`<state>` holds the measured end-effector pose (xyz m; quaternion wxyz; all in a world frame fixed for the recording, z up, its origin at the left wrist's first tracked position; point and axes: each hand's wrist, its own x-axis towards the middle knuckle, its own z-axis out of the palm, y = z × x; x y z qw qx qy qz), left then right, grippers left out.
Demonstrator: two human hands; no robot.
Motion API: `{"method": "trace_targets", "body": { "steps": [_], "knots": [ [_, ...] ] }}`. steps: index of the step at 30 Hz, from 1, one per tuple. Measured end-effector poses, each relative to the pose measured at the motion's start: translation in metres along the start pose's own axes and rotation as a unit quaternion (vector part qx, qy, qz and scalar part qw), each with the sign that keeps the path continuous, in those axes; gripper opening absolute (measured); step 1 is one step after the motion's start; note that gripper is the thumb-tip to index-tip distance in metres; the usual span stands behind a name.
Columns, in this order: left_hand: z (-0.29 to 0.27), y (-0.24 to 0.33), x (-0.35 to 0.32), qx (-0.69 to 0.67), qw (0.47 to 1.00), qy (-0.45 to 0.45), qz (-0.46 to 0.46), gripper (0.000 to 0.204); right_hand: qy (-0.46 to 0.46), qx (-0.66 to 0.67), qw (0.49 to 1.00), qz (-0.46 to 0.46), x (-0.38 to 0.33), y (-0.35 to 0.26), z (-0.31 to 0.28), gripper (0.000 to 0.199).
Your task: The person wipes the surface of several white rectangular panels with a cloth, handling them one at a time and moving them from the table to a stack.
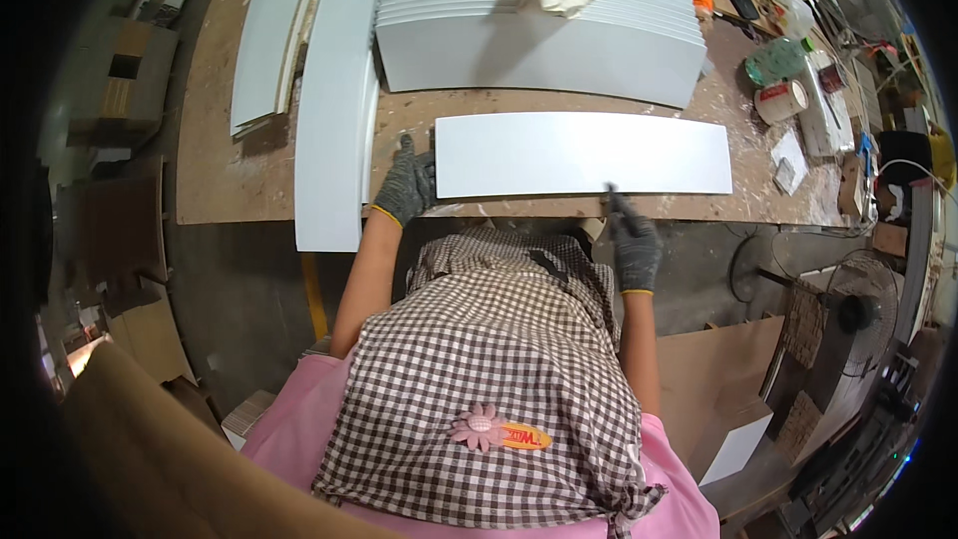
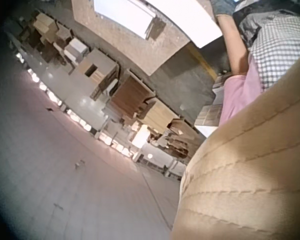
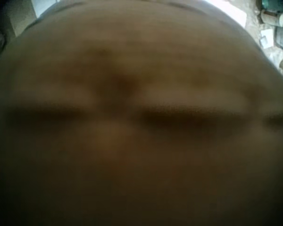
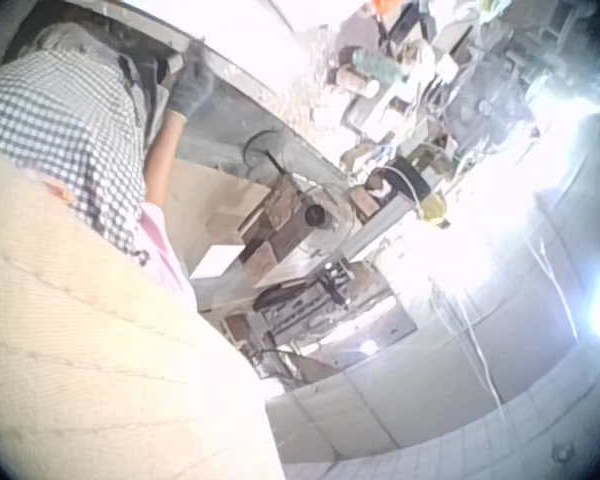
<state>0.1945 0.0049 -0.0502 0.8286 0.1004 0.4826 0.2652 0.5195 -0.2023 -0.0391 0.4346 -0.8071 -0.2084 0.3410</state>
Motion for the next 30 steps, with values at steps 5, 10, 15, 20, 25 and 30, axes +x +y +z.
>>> {"method": "trace_targets", "body": {
  "steps": [5, 10, 15, 20, 25, 30],
  "knots": [
    [0.006, 0.004, 0.000, 0.003, 0.998, 0.056, -0.017, 0.095, -0.127, -0.079, 0.975, -0.166, -0.013, -0.037, 0.033, 0.026],
    [-0.017, 0.001, 0.017, 0.057, 0.998, 0.001, -0.008, 0.087, 0.067, 0.037, 0.994, -0.075, 0.040, -0.014, 0.003, 0.027],
    [-0.040, -0.018, 0.037, 0.249, 0.944, -0.106, 0.190, 0.080, -0.148, -0.155, 0.939, -0.270, -0.005, -0.015, 0.053, 0.028],
    [-0.016, 0.001, 0.017, 0.048, 0.999, -0.005, -0.008, 0.086, 0.023, 0.072, 0.979, -0.190, 0.022, -0.011, 0.024, 0.025],
    [-0.001, 0.000, 0.016, 0.049, 0.999, 0.013, 0.013, 0.085, -0.110, 0.179, 0.957, -0.201, 0.040, 0.008, 0.001, 0.037],
    [0.038, -0.004, 0.040, -0.036, 0.998, -0.014, 0.043, 0.077, -0.318, -0.321, 0.859, -0.240, 0.036, -0.048, -0.022, 0.031]
  ]
}}
